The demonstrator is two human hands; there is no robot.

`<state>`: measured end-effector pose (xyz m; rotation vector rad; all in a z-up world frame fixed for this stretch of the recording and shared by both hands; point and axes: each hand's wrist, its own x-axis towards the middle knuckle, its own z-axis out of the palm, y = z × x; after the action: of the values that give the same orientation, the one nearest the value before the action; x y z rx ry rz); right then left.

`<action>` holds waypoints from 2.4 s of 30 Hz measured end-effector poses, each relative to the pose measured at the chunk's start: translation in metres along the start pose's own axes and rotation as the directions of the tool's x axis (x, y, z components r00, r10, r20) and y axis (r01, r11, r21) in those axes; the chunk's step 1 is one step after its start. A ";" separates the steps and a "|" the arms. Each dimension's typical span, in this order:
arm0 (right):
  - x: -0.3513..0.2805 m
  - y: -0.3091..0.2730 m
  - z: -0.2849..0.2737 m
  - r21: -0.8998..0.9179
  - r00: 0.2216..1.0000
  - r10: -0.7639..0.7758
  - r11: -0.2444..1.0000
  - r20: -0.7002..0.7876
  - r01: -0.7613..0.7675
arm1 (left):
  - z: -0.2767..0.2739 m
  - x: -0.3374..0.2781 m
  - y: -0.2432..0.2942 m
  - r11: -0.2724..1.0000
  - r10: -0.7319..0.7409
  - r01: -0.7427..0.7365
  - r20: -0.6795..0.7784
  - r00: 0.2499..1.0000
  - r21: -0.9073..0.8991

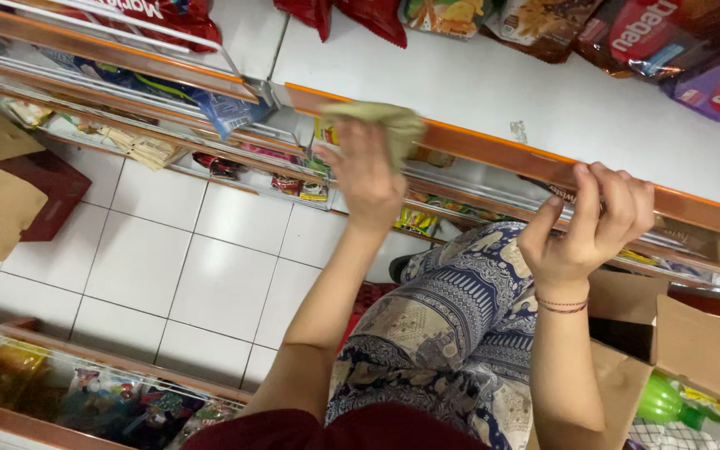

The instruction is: The person scans items with a handheld scanner, places them into a cardboard box, and uses a spray bottle and cloths to wipe down the retail shelves.

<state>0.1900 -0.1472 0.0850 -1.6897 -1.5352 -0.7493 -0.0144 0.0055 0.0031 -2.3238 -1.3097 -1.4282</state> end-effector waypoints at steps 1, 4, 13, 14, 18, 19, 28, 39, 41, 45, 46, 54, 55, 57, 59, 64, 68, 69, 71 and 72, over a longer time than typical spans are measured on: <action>0.000 -0.001 -0.001 0.003 1.000 0.005 1.000 0.002 -0.005 | -0.008 0.004 -0.008 0.988 -0.142 0.140 -0.039 0.989 -0.064; 0.003 -0.006 -0.002 0.012 1.000 0.020 1.000 0.006 -0.020 | -0.019 0.013 0.005 0.905 -0.336 0.305 -0.059 0.940 -0.295; 0.013 -0.016 -0.005 0.012 0.999 0.029 1.000 0.031 -0.029 | -0.017 0.047 0.049 0.855 0.518 -0.517 -0.023 0.855 0.032; 0.014 -0.015 -0.006 -0.006 0.999 0.025 1.000 0.036 -0.025 | -0.021 0.050 0.041 0.857 0.514 -0.513 -0.014 0.858 0.044; 0.014 -0.011 -0.008 -0.033 0.998 0.018 0.999 0.060 -0.016 | -0.052 0.069 -0.002 0.973 0.222 -0.218 -0.035 0.975 0.079; 0.015 -0.009 -0.008 -0.030 0.998 0.017 0.999 0.056 -0.015 | -0.062 0.075 -0.008 0.992 0.110 -0.107 -0.050 0.993 0.062; 0.021 -0.017 -0.009 -0.008 0.999 0.037 0.999 0.039 -0.037 | -0.117 0.117 0.017 0.995 0.099 -0.100 0.112 0.989 0.001; 0.024 -0.023 -0.009 -0.012 0.998 0.058 0.998 0.020 -0.058 | -0.090 0.111 0.088 0.952 0.228 -0.200 0.104 0.968 -0.230; 0.024 -0.021 -0.008 -0.017 0.999 0.052 0.999 0.014 -0.052 | -0.081 0.105 0.112 0.918 0.292 -0.258 0.075 0.953 -0.300; 0.025 -0.013 -0.007 -0.030 1.000 0.021 0.999 0.018 -0.020 | -0.069 0.108 0.096 0.852 0.498 -0.472 0.069 0.864 -0.227; 0.024 -0.011 -0.007 -0.035 1.000 0.013 0.999 0.019 -0.012 | -0.068 0.108 0.088 0.834 0.537 -0.517 0.068 0.841 -0.195; 0.027 -0.009 -0.008 -0.032 1.000 -0.006 0.999 0.015 0.006 | -0.105 0.120 0.006 0.899 0.428 -0.435 0.104 0.898 0.060; 0.027 -0.009 -0.008 -0.029 1.000 -0.002 1.000 0.018 0.002 | -0.108 0.120 0.006 0.914 0.392 -0.399 0.094 0.915 0.075; 0.026 -0.009 -0.009 -0.022 1.000 0.009 1.000 0.023 -0.009 | -0.100 0.117 0.022 0.956 0.293 -0.291 0.079 0.953 -0.036; 0.025 -0.007 -0.007 0.039 1.000 0.016 0.999 0.006 -0.016 | -0.092 0.113 0.045 0.969 0.233 -0.224 0.084 0.969 -0.102; 0.016 0.003 -0.019 0.288 0.991 0.121 0.953 -0.063 -0.098 | -0.079 0.102 0.108 0.964 0.234 -0.217 0.106 0.966 -0.150; 0.010 0.012 -0.038 0.382 0.968 0.191 0.917 -0.164 -0.116 | -0.067 0.097 0.158 0.941 0.262 -0.226 0.120 0.957 -0.251; 0.009 0.017 -0.044 0.386 0.961 0.205 0.915 -0.187 -0.120 | -0.063 0.096 0.171 0.938 0.268 -0.231 0.118 0.956 -0.259; 0.006 0.029 -0.056 0.339 0.939 0.262 0.924 -0.224 -0.177 | -0.057 0.094 0.192 0.934 0.282 -0.242 0.127 0.951 -0.262; 0.004 0.035 -0.060 0.316 0.926 0.289 0.926 -0.244 -0.205 | -0.056 0.093 0.202 0.935 0.288 -0.247 0.139 0.948 -0.253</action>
<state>0.2285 -0.1951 0.1181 -1.4530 -1.1386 -0.5762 0.1097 -0.0907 0.1695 -2.7066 -0.8476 -1.3806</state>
